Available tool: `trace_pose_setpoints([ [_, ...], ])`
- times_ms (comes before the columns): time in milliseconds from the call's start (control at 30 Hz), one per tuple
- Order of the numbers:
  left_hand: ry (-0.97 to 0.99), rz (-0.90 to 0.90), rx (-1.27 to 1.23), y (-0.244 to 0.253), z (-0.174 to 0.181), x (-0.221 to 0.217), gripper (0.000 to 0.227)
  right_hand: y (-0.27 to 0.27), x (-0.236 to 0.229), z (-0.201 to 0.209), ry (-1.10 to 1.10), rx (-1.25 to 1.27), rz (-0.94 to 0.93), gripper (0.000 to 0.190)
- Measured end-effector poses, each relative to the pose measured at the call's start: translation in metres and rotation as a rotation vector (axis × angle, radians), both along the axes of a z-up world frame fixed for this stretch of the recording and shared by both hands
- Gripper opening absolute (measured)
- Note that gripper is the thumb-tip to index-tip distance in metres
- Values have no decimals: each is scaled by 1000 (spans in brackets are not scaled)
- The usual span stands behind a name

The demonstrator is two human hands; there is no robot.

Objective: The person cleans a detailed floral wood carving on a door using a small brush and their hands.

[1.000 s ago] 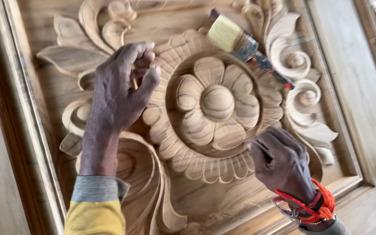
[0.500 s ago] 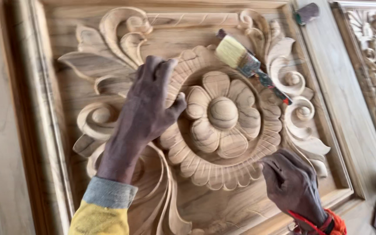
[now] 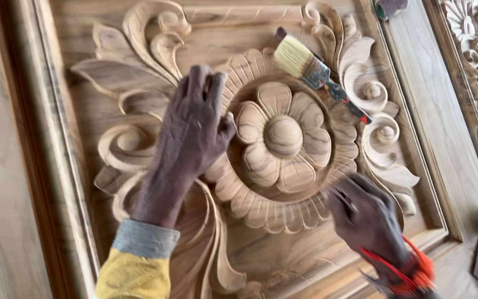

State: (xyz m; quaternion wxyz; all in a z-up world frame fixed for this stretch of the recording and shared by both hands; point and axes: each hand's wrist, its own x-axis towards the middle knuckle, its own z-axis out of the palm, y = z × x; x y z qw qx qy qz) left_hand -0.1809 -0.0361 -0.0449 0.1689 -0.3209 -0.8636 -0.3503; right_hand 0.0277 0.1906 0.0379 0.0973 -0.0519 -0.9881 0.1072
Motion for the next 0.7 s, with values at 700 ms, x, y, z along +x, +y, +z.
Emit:
trace_pose_setpoints([
  [700,28,2,-35,5,-4,-4,70,0,8,2,74,2,82,4],
])
